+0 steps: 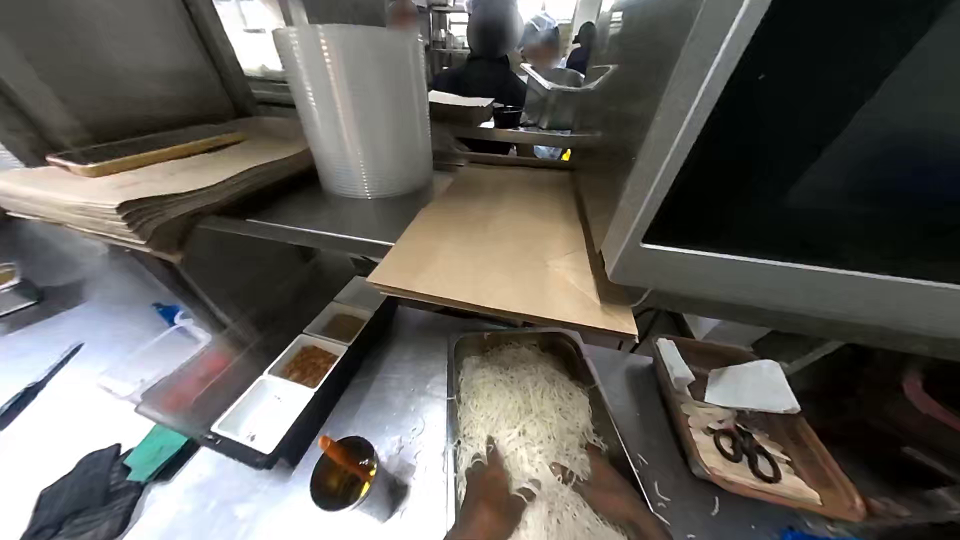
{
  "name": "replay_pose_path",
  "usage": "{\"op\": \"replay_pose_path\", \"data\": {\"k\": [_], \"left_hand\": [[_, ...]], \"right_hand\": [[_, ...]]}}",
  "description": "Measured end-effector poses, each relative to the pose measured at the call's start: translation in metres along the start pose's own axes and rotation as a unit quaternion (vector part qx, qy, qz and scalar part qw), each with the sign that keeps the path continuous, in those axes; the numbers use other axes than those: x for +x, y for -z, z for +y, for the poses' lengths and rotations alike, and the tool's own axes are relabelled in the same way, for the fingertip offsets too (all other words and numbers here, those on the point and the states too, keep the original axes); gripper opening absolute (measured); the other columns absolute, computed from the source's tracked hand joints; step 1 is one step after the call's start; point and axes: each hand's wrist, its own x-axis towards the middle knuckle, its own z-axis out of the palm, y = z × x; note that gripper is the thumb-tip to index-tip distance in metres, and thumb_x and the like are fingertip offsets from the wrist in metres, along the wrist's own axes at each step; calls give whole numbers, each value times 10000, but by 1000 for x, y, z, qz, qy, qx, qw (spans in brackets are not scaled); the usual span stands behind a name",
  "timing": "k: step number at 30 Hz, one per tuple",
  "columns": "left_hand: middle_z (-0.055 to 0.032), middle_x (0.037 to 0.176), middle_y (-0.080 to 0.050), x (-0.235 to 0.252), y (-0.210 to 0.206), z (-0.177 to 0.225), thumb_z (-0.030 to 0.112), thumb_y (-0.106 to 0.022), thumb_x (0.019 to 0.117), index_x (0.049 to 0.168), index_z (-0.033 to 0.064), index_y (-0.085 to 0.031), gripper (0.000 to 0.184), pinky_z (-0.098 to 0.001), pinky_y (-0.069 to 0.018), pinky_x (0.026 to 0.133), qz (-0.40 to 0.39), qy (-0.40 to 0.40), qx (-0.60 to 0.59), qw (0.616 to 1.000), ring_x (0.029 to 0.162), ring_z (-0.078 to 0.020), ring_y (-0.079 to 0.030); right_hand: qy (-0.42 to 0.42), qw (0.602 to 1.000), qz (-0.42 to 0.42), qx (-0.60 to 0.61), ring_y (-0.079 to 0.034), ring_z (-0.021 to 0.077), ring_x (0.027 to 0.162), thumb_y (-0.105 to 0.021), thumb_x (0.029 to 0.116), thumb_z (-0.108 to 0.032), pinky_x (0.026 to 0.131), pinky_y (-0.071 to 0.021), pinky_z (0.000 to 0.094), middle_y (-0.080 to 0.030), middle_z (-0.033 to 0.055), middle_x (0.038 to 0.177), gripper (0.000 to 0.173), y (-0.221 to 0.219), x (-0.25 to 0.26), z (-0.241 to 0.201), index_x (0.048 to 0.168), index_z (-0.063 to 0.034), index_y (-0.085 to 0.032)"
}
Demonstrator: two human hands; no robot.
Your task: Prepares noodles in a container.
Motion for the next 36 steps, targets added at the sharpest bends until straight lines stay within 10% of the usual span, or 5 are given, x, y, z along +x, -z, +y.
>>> {"op": "replay_pose_path", "data": {"k": [6, 14, 21, 29, 36], "left_hand": [[-343, 1554, -376, 3, -10, 6, 536, -712, 914, 1624, -28, -116, 1085, -559, -370, 1180, 36, 5, -143, 989, 1422, -459, -436], [-267, 1577, -395, 15, -10, 18, 444, -746, 899, 1618, 2, -179, 1017, -504, -366, 1198, 62, -21, -306, 950, 1458, -352, -421], [-252, 1556, -404, -6, 23, 52, 317, -658, 976, 1598, 6, -240, 811, -472, -439, 1120, 56, -38, -441, 895, 1398, -319, -467], [-104, 1057, -672, -36, 83, 94, 289, -531, 1070, 1302, 87, -593, 314, -373, -581, 790, 42, -120, -496, 859, 918, -183, -667], [-116, 1276, -637, -48, 132, 118, 376, -469, 1093, 1382, 120, -575, 400, -461, -512, 942, 54, -201, -296, 932, 1131, -215, -606]], "right_hand": [[22, 970, -118, 213, -517, 229, 1372, -757, 910, -413, 1142, -442, 407, -491, 168, 1523, 912, -3, 5, 8, 1595, -52, -275], [2, 942, -69, 328, -599, 188, 1229, -751, 913, -238, 1029, -522, 373, -573, 151, 1405, 776, 7, -31, -28, 1543, -40, -344], [90, 964, -32, 249, -673, 152, 1063, -797, 848, -192, 919, -581, 342, -664, 112, 1212, 668, 64, -53, -86, 1413, -23, -484], [153, 976, 52, 145, -676, 156, 807, -698, 975, -217, 732, -586, 366, -700, 81, 935, 278, 142, -112, -170, 1194, -53, -650], [171, 970, 169, 33, -638, 286, 846, -678, 984, -374, 723, -513, 550, -667, 154, 941, 344, 177, -124, -197, 1112, -55, -680]]}}
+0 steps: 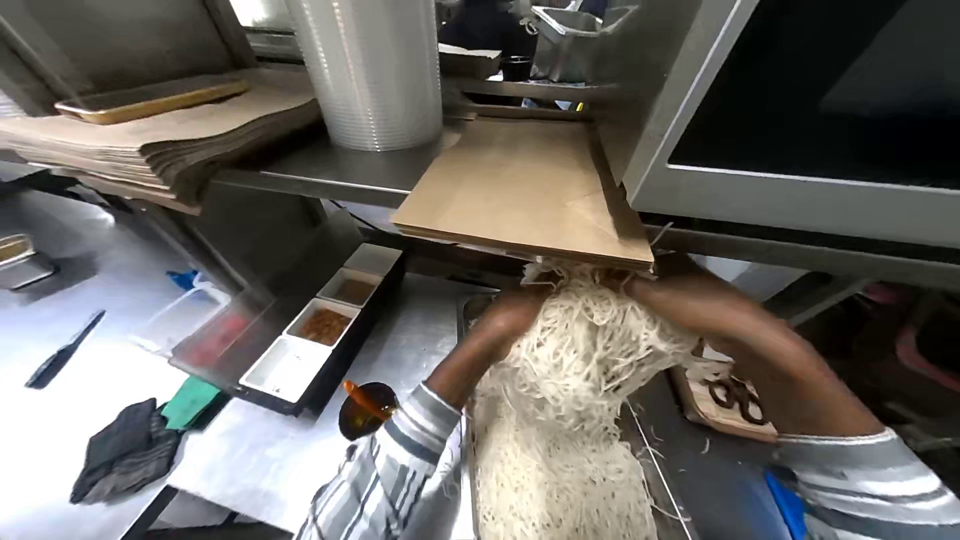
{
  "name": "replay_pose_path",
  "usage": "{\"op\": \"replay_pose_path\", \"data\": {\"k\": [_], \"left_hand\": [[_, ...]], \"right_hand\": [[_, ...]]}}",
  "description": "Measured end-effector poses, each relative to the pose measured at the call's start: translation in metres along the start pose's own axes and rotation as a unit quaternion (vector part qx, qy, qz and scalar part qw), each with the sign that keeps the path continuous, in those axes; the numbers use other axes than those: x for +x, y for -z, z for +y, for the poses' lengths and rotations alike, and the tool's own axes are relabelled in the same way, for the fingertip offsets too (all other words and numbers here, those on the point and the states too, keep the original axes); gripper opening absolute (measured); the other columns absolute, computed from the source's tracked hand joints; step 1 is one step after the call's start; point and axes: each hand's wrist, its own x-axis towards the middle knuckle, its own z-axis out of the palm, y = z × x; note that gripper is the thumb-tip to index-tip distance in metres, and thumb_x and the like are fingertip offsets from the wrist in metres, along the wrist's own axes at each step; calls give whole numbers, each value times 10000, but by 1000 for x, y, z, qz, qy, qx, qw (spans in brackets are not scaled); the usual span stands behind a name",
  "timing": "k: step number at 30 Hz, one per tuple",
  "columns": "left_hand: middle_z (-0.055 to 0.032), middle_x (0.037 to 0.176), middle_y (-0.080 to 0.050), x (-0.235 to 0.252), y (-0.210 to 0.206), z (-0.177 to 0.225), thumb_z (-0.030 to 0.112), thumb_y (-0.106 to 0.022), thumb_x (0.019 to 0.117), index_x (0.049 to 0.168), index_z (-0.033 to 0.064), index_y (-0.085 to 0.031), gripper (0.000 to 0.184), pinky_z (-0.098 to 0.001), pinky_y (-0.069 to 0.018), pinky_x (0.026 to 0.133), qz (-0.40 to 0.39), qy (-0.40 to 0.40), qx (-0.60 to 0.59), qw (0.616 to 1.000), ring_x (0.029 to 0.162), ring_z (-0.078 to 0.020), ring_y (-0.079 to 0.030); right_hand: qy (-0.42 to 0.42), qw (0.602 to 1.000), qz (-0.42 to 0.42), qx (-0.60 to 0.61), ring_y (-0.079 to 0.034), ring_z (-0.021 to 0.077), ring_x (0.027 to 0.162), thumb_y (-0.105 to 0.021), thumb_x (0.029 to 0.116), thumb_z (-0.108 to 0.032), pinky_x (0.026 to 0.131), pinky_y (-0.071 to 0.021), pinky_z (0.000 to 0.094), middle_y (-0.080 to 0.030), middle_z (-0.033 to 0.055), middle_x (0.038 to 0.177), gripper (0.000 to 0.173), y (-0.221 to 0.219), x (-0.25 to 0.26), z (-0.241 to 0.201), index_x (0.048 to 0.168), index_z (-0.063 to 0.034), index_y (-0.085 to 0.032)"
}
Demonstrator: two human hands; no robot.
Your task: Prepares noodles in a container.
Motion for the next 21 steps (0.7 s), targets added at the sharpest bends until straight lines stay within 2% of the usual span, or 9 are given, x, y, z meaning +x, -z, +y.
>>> {"op": "replay_pose_path", "data": {"k": [3, 5, 6, 9, 11, 13, 17, 19, 21], "left_hand": [[-200, 1224, -649, 16, 6, -12, 420, -538, 1057, 1394, 77, -549, 481, -522, -527, 905, 9, 26, 105, 994, 1085, -309, -637], [-243, 1250, -635, 26, 8, -15, 412, -577, 1039, 1402, 30, -525, 530, -563, -515, 939, 8, 22, 148, 989, 1127, -358, -631], [-228, 1231, -639, 34, 8, -15, 356, -611, 1025, 1362, 11, -545, 487, -547, -518, 950, 3, -1, 165, 986, 1123, -337, -633], [-226, 1215, -645, 43, 6, -5, 145, -683, 950, 1313, -32, -575, 417, -536, -509, 975, -27, -79, 231, 969, 1137, -328, -629], [-245, 1207, -648, 47, 4, 3, 97, -677, 937, 1310, -46, -579, 411, -561, -499, 977, -30, -114, 266, 957, 1144, -356, -627], [-239, 1217, -658, 54, 1, 4, 153, -666, 952, 1318, -24, -592, 413, -575, -500, 984, -12, -133, 321, 938, 1160, -365, -634], [-230, 1245, -662, 59, -1, 12, 282, -648, 979, 1310, 4, -619, 433, -607, -492, 990, 0, -110, 419, 901, 1187, -391, -630], [-242, 1214, -663, 57, 2, 16, 283, -656, 978, 1272, -9, -629, 416, -608, -494, 966, -17, -113, 417, 902, 1162, -396, -632], [-247, 1274, -637, 52, 3, 22, 248, -654, 983, 1308, -29, -608, 429, -573, -470, 1027, -34, -137, 418, 898, 1224, -377, -602]], "right_hand": [[-16, 999, -3, -48, -640, 390, 1057, -781, 901, -298, 857, -501, 661, -658, 220, 1163, 441, -8, 8, 15, 1257, -73, -652], [-14, 999, -1, -30, -596, 402, 1171, -787, 882, -197, 928, -478, 663, -610, 231, 1289, 530, -14, 8, 18, 1362, -74, -598], [-3, 1000, -4, -28, -592, 397, 1187, -779, 881, -154, 936, -478, 654, -608, 229, 1304, 540, -17, 6, 16, 1380, -76, -587], [48, 996, -15, -80, -610, 415, 1171, -739, 893, -85, 927, -473, 671, -633, 233, 1296, 524, -21, 2, 4, 1398, -79, -599], [65, 992, 0, -106, -628, 436, 1125, -724, 902, -84, 894, -475, 686, -648, 247, 1259, 557, -21, -2, -3, 1435, -79, -565], [76, 988, 16, -135, -643, 441, 1086, -738, 900, -116, 870, -485, 682, -666, 248, 1210, 549, -26, 1, 0, 1421, -77, -570], [66, 984, 27, -166, -628, 435, 1154, -745, 937, -230, 952, -474, 669, -666, 236, 1242, 406, -32, 10, 14, 1291, -44, -672], [44, 986, -19, -159, -632, 431, 1120, -733, 942, -220, 933, -484, 657, -665, 248, 1195, 372, -36, 9, 16, 1250, -19, -676], [42, 988, -49, -143, -644, 397, 1106, -734, 909, -113, 925, -500, 635, -675, 222, 1182, 349, -38, 7, 19, 1248, -43, -681]]}}
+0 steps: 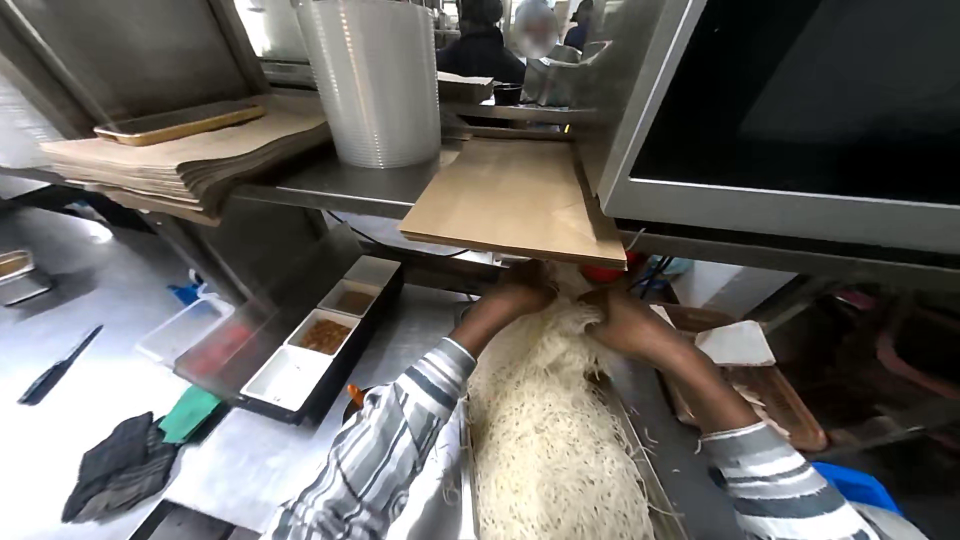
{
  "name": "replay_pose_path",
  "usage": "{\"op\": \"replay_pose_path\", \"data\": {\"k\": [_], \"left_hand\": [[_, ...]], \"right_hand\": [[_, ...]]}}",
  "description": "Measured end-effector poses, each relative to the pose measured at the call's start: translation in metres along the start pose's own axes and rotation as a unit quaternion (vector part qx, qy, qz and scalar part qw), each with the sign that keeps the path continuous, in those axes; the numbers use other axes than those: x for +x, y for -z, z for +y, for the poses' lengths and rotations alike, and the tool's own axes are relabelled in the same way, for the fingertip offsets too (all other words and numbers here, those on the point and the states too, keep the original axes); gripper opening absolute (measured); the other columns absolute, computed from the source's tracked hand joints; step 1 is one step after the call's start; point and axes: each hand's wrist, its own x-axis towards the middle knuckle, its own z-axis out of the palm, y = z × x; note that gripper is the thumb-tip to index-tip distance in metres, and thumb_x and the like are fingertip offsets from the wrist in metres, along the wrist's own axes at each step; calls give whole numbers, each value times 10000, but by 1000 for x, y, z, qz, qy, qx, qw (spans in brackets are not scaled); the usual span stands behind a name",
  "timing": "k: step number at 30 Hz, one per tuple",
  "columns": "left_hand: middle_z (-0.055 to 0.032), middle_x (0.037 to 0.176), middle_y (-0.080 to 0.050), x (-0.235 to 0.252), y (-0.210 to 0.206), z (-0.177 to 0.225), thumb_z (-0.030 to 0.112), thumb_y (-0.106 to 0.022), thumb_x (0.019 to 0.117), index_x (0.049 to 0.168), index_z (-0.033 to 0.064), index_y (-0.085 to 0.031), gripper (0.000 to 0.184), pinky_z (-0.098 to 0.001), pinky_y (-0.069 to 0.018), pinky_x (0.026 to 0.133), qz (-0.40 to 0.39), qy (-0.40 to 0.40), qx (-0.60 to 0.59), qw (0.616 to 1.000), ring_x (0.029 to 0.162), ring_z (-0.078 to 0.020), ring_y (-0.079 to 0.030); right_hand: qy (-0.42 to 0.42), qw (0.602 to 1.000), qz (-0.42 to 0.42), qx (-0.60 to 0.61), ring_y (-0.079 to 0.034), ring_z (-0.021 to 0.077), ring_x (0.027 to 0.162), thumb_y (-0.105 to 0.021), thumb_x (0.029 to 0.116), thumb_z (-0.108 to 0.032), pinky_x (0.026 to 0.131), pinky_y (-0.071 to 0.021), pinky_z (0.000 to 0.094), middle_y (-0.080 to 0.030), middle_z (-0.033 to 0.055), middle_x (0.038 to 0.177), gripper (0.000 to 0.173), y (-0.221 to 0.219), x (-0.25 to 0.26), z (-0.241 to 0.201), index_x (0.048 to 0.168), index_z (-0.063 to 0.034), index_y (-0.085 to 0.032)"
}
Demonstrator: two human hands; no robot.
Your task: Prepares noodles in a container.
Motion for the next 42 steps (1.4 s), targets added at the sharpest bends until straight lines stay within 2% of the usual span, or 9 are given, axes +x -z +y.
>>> {"op": "replay_pose_path", "data": {"k": [7, 11, 16, 19, 23, 28, 33, 39, 42], "left_hand": [[-238, 1320, -626, -15, 14, 34, 186, -602, 1012, 1324, -15, -614, 372, -567, -451, 1060, -9, -9, 65, 998, 1269, -370, -583], [-217, 1298, -640, -21, 9, 34, 161, -607, 996, 1302, 2, -631, 345, -568, -477, 1031, 15, -50, 72, 996, 1259, -364, -591], [-240, 1237, -664, -28, -55, -17, 164, -735, 922, 1253, 9, -664, 373, -651, -492, 969, -163, -15, 138, 977, 1172, -435, -626], [-287, 1274, -634, -38, -83, -33, 143, -676, 960, 1318, -20, -607, 399, -691, -467, 987, -251, 26, 78, 964, 1212, -481, -599], [-277, 1250, -645, -88, -115, -19, 87, -618, 964, 1307, -75, -590, 381, -576, -486, 1025, -181, 56, -160, 969, 1177, -398, -630], [-254, 1156, -672, -138, -152, -27, 67, -614, 967, 1211, -70, -640, 281, -554, -507, 974, -197, 53, -267, 942, 1090, -364, -655], [-247, 1415, -581, -162, -139, -31, 78, -639, 972, 1348, -14, -632, 387, -503, -440, 1128, -136, -36, -224, 964, 1329, -369, -559], [-255, 1325, -628, -171, -152, -50, 97, -606, 995, 1382, 27, -612, 393, -551, -480, 1062, -175, 23, -153, 972, 1239, -405, -610], [-274, 1303, -627, -179, -172, -53, 77, -600, 994, 1370, 9, -611, 382, -563, -494, 1036, -194, 26, -150, 969, 1220, -430, -612]], "right_hand": [[17, 999, 23, 31, -682, 341, 923, -706, 892, -19, 824, -541, 594, -710, 175, 1016, 222, -18, 1, 16, 1110, -52, -729], [35, 983, 170, 63, -676, 357, 777, -729, 885, -44, 692, -543, 627, -692, 180, 878, 118, -24, -14, 18, 1003, -35, -720], [-2, 993, -114, -18, -657, 387, 1091, -693, 915, -110, 946, -510, 606, -686, 212, 1175, 348, -61, -22, 46, 1259, -58, -684], [35, 999, -25, 24, -596, 362, 1267, -749, 872, -154, 1071, -476, 553, -607, 206, 1379, 577, -76, -48, 45, 1416, -55, -583], [141, 980, 77, 122, -454, 396, 1427, -876, 736, -254, 1156, -413, 548, -455, 235, 1549, 917, -159, -84, 48, 1506, 15, -456], [111, 984, 124, 69, -721, 402, 1018, -784, 794, -101, 855, -586, 581, -709, 236, 1179, 511, -214, -113, 60, 1259, 69, -656], [67, 997, -5, 47, -721, 420, 925, -637, 892, 19, 851, -555, 628, -737, 231, 1009, 301, -169, -111, 81, 1185, 40, -700], [137, 961, 238, 27, -684, 321, 738, -620, 868, -56, 666, -564, 499, -697, 204, 857, 172, -104, -96, 56, 969, 68, -682], [106, 994, 21, -31, -674, 421, 1035, -651, 829, 59, 884, -550, 596, -681, 237, 1154, 329, -124, -72, 58, 1146, 3, -719]]}}
